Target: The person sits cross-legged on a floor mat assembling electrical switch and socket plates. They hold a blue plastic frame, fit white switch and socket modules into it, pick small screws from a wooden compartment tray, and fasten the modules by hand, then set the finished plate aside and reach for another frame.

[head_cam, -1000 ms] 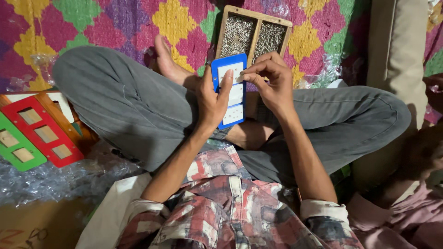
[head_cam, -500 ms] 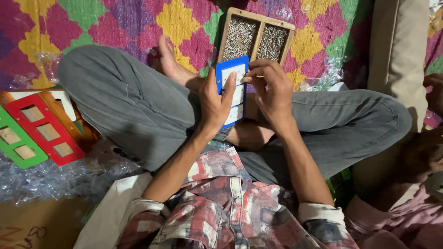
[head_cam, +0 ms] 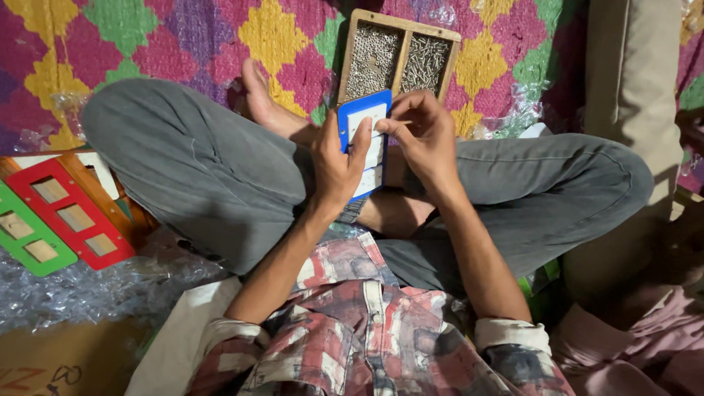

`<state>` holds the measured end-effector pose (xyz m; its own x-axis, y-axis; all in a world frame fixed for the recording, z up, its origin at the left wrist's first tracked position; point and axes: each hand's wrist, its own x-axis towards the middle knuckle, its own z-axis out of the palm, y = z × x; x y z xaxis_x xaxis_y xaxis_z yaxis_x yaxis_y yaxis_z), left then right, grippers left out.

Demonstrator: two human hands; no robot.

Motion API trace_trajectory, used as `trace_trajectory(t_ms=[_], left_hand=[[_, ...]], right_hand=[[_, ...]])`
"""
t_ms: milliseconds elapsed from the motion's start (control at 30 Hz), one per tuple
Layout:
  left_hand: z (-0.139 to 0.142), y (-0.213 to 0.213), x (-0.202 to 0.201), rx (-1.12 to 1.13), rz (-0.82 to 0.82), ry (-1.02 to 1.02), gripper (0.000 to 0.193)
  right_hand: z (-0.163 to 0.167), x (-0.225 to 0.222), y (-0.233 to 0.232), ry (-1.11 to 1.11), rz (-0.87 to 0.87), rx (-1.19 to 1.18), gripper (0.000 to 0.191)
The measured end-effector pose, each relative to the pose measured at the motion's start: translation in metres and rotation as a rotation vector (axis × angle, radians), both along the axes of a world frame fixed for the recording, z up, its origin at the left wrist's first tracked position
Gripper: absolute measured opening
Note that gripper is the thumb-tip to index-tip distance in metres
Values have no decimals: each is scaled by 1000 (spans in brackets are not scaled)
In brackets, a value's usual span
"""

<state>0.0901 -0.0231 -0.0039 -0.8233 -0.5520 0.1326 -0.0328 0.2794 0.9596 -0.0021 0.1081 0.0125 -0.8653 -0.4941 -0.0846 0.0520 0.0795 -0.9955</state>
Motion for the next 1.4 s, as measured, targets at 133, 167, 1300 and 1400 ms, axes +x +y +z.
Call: trace_trajectory(t_ms=[133,167,1300,1400], left_hand=[[-5,0,1,127,2,25,21],[-8,0,0,175,16,7,22],[10,-18,2,-589,-535,243,94],[3,-12,3,-605,-523,240,96]], right_hand=[[-10,1,1,-270,10,-100,29],[-10,1,1,-286,16,-97,30],[44,-44,104,-308,345,155,39],[52,-35,107,-377,234,67,45]])
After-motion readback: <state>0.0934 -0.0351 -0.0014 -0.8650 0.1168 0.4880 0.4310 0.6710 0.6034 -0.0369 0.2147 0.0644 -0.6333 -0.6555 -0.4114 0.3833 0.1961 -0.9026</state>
